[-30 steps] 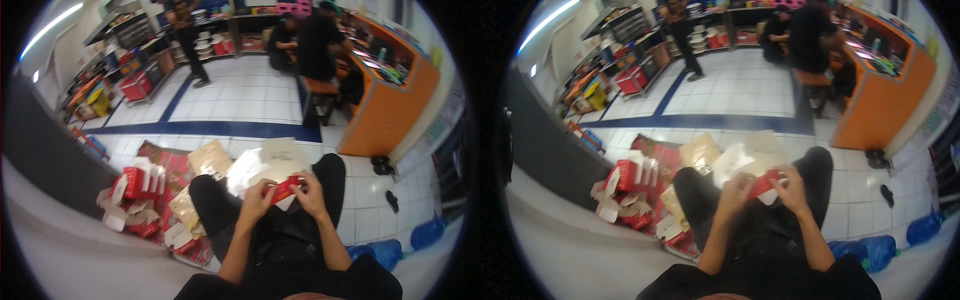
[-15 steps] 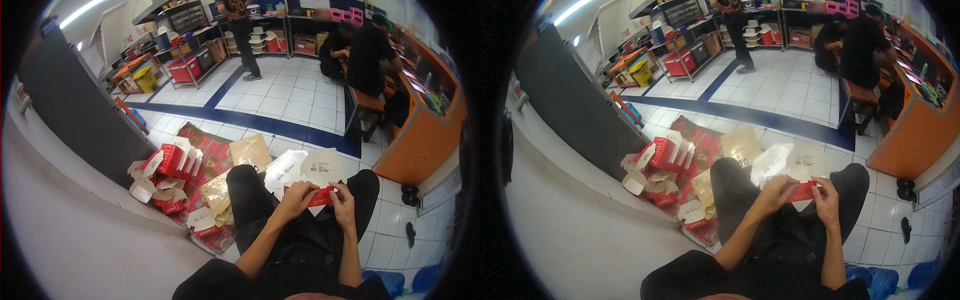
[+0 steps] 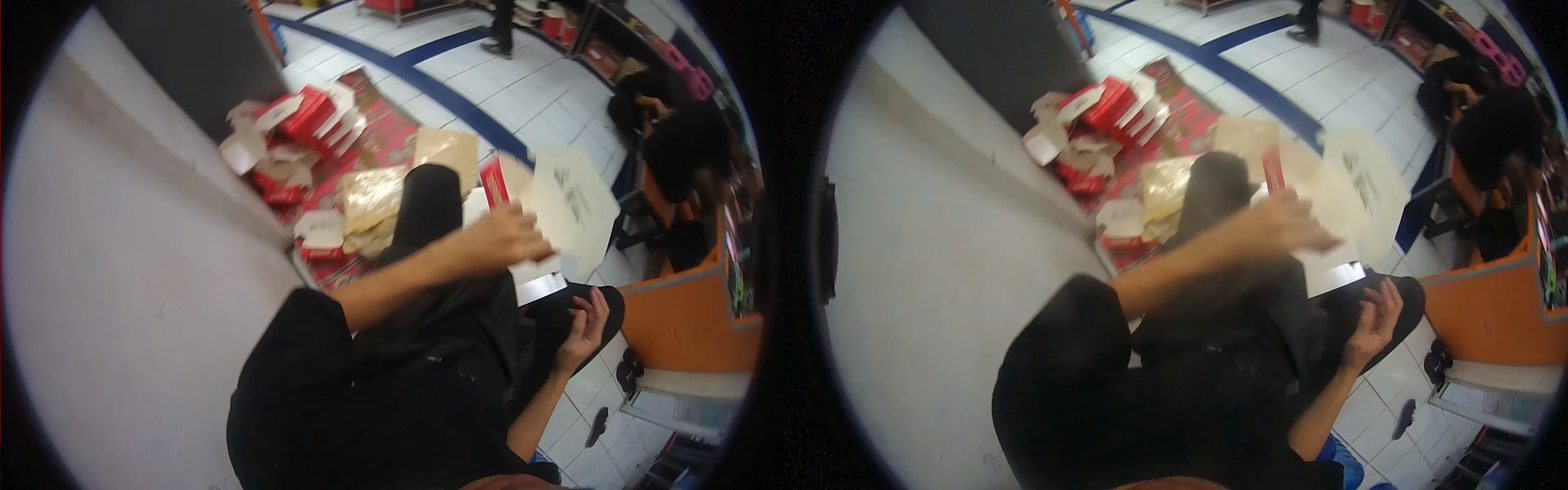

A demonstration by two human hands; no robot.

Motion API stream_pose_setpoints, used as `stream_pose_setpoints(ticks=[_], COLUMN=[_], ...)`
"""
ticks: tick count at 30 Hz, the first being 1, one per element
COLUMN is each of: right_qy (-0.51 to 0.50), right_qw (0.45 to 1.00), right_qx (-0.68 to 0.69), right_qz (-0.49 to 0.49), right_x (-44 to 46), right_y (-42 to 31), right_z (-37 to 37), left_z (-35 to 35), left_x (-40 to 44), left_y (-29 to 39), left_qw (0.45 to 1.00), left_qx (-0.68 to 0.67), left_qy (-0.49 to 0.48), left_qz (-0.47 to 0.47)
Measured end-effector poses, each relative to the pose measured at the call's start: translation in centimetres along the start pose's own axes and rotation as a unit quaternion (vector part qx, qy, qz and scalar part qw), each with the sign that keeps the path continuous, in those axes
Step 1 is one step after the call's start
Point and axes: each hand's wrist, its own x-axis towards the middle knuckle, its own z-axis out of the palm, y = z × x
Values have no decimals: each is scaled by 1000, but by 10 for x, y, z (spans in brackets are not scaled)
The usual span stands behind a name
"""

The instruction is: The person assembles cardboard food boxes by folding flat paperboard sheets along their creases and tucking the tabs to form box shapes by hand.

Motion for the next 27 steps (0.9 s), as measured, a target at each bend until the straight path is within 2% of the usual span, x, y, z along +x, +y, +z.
stream_pose_setpoints(ticks=[2, 3, 4, 5, 6, 7, 8, 10, 13, 14, 15, 16, 17, 18, 20, 22, 24, 26, 27], right_qy=[-15, -7, -2, -2, -3, -1, -1, -3, -22, -27, -31, -34, -38, -41, -43, -61, -49, -45, -41], right_qw=[1000, 999, 999, 998, 996, 995, 993, 990, 990, 989, 989, 989, 990, 991, 988, 985, 983, 987, 986], right_qx=[17, 27, 30, 30, 30, 33, 34, 34, -20, -29, -38, -41, -51, -61, -90, -141, -162, -143, -150], right_qz=[22, 29, 34, 59, 86, 91, 110, 135, 138, 140, 141, 139, 127, 115, 121, 75, 67, 62, 58], right_x=[-11, -13, -16, -20, -24, -27, -31, -38, -30, -28, -26, -26, -26, -28, -28, -31, -31, -33, -32], right_y=[6, 12, 17, 23, 29, 37, 47, 53, 54, 55, 56, 57, 59, 58, 53, 55, 47, 50, 44], right_z=[-10, -15, -17, -18, -19, -22, -22, -15, -7, -3, 0, 3, 5, 6, 6, 5, 8, 7, 8], left_z=[-49, -74, -108, -146, -177, -203, -211, -218, -142, -101, -67, -35, 11, 53, 135, 182, 232, 268, 267], left_x=[-23, -39, -61, -85, -111, -118, -119, -122, -107, -103, -82, -64, -57, -53, -44, -25, -43, -70, -71], left_y=[-35, -59, -89, -117, -135, -131, -129, -114, -86, -86, -70, -57, -54, -47, -27, 14, 50, 71, 73], left_qw=[998, 993, 972, 960, 896, 827, 828, 776, 886, 907, 929, 909, 931, 933, 915, 883, 893, 881, 846], left_qx=[37, 108, 224, 239, 352, 474, 477, 477, 175, 59, 14, -77, -160, -222, -242, -147, -29, -37, -45], left_qy=[22, 40, 17, 24, 20, 92, 88, 257, 209, 183, 149, 10, 3, -70, -225, -380, -391, -378, -433], left_qz=[-35, -36, -74, -143, -269, -287, -281, -323, -376, -374, -339, -409, -328, -274, -229, -233, -223, -283, -310])
